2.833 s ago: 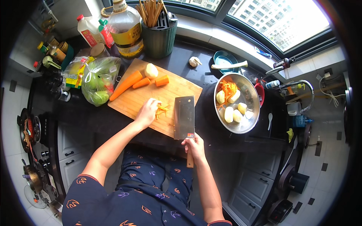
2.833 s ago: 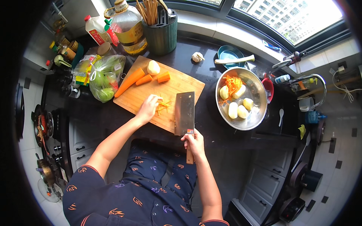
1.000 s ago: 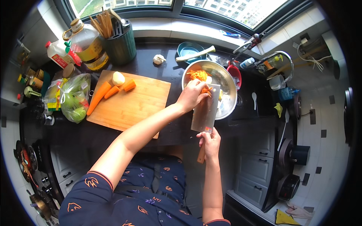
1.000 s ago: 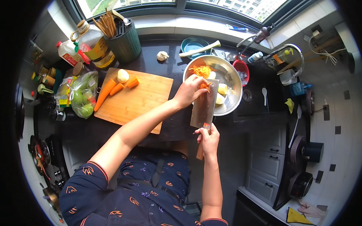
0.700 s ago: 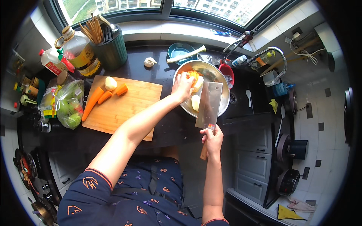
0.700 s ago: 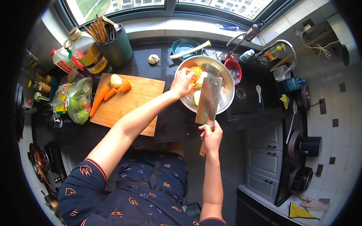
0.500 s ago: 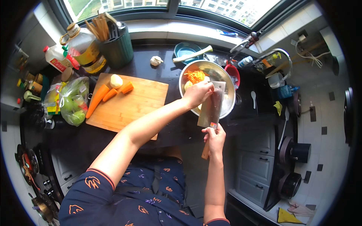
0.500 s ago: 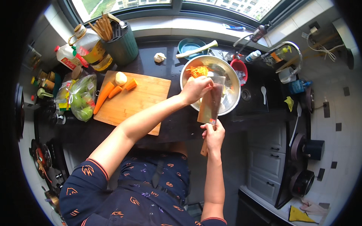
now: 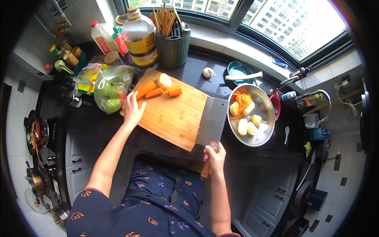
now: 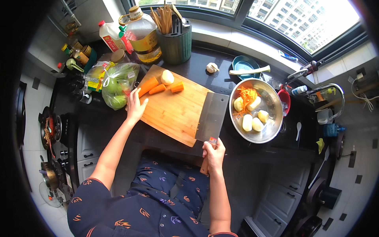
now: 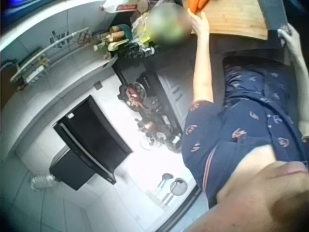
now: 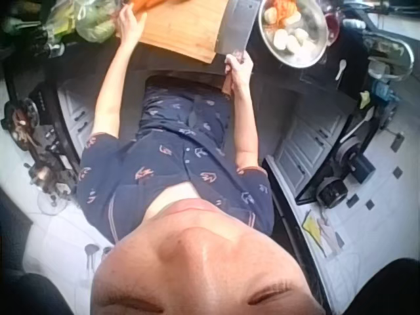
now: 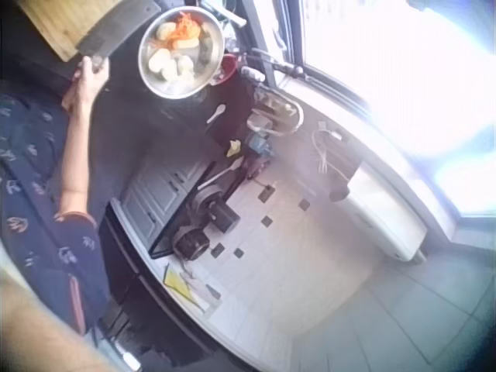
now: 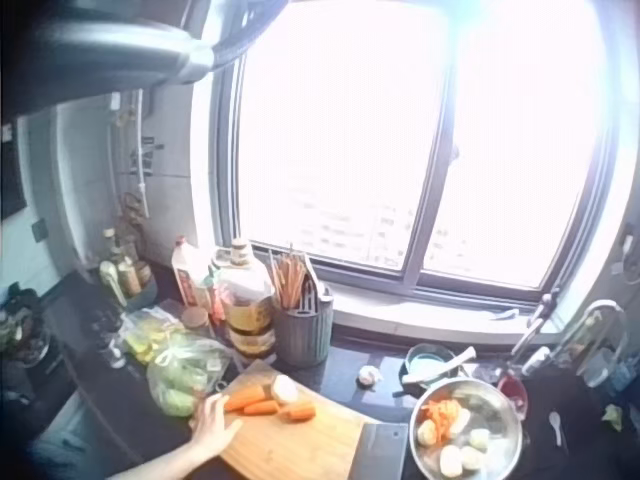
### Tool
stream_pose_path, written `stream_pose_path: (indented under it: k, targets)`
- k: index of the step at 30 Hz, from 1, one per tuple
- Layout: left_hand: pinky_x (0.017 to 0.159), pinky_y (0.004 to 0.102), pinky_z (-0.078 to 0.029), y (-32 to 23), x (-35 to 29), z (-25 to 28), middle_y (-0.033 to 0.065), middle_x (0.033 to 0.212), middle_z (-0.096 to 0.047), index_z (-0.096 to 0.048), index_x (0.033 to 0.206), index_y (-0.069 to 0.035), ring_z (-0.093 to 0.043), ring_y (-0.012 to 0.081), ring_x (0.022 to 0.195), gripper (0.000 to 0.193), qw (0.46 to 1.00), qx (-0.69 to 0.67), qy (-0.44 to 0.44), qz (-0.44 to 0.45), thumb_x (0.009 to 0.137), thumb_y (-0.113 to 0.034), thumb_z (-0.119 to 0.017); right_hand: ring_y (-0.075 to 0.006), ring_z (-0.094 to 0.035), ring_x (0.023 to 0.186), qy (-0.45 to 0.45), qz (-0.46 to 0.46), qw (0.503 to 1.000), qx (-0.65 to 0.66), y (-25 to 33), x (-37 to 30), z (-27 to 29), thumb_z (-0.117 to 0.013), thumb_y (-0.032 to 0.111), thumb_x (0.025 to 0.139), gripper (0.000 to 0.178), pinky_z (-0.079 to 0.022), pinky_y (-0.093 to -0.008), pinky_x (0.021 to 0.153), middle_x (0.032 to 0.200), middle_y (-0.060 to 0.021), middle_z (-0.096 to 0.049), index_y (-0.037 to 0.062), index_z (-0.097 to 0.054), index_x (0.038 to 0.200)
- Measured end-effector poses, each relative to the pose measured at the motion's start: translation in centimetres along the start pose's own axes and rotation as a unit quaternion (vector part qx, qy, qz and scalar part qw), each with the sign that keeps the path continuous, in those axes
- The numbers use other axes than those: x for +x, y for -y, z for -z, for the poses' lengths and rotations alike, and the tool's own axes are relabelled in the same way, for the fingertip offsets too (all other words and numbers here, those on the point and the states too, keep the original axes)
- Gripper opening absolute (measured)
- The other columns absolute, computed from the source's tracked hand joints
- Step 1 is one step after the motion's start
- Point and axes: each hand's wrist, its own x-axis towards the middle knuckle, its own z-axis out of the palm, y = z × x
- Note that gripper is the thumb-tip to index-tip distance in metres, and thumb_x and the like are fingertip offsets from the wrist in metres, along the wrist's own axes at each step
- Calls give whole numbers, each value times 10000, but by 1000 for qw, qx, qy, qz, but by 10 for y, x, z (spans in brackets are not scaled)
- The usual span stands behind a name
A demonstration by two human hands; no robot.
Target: The person uses a knife to slice a carrot into thin strips on a wooden cutting board. After finishing the slicing, they transfer the carrot strips into a metal bowl containing peeled potatoes. The person then begins slicing another piece of carrot.
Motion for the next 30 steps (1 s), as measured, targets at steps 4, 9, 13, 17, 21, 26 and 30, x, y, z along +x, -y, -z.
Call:
stream_pose_path:
  k: [4,9,13,17,21,26,30]
  targets:
    - [1180,477,-329,26,36,-3,257,1483,-418,-396,1477,31,-395,415,1394,777,999,-2,46,9,902,-357,-747,-64,-525,516,33,-28,999,-22,-22,11,-32,-742,61,894,168,-442,-216,479,774,-31,-635,46,-613,1000]
    - [1171,475,-345,40,81,-34,330,1465,-477,-361,1504,75,-453,453,1364,924,987,1,130,96,946,-628,-577,-73,-536,517,10,-40,997,-71,-46,27,-42,-734,99,911,154,-450,-233,483,777,-32,-652,33,-625,998]
    - [1153,484,-353,31,99,-33,307,1408,-548,-404,1489,62,-493,462,1322,960,974,48,163,149,938,-720,-490,-79,-590,627,-28,-48,989,-137,-58,38,-31,-734,119,907,149,-488,-242,575,812,-28,-675,35,-644,990]
    - [1123,481,-377,30,96,-31,287,1346,-607,-484,1444,42,-533,455,1269,989,974,76,148,152,925,-796,-401,-91,-628,796,-26,86,971,-223,-89,56,-15,-754,129,896,213,-509,-265,742,895,-31,-705,18,-666,1055]
    - [1116,490,-382,30,91,-30,277,1317,-629,-544,1397,37,-541,450,1255,997,977,74,133,152,915,-820,-377,-151,-671,884,-72,19,980,-186,-86,50,-24,-767,170,841,283,-516,-308,846,936,-66,-737,0,-708,1060]
    - [1098,506,-408,19,94,-19,264,1281,-655,-559,1390,21,-548,432,1255,1002,968,108,152,170,914,-835,-349,-80,-621,839,-59,14,974,-219,-68,42,-19,-765,118,875,209,-487,-256,781,930,-25,-723,13,-693,1040]
    - [1087,510,-423,12,86,-8,257,1263,-667,-558,1391,18,-564,421,1242,1005,968,107,174,143,913,-839,-342,-69,-600,799,-49,14,970,-236,-65,40,-2,-768,101,866,190,-480,-249,749,892,-7,-710,16,-693,1018]
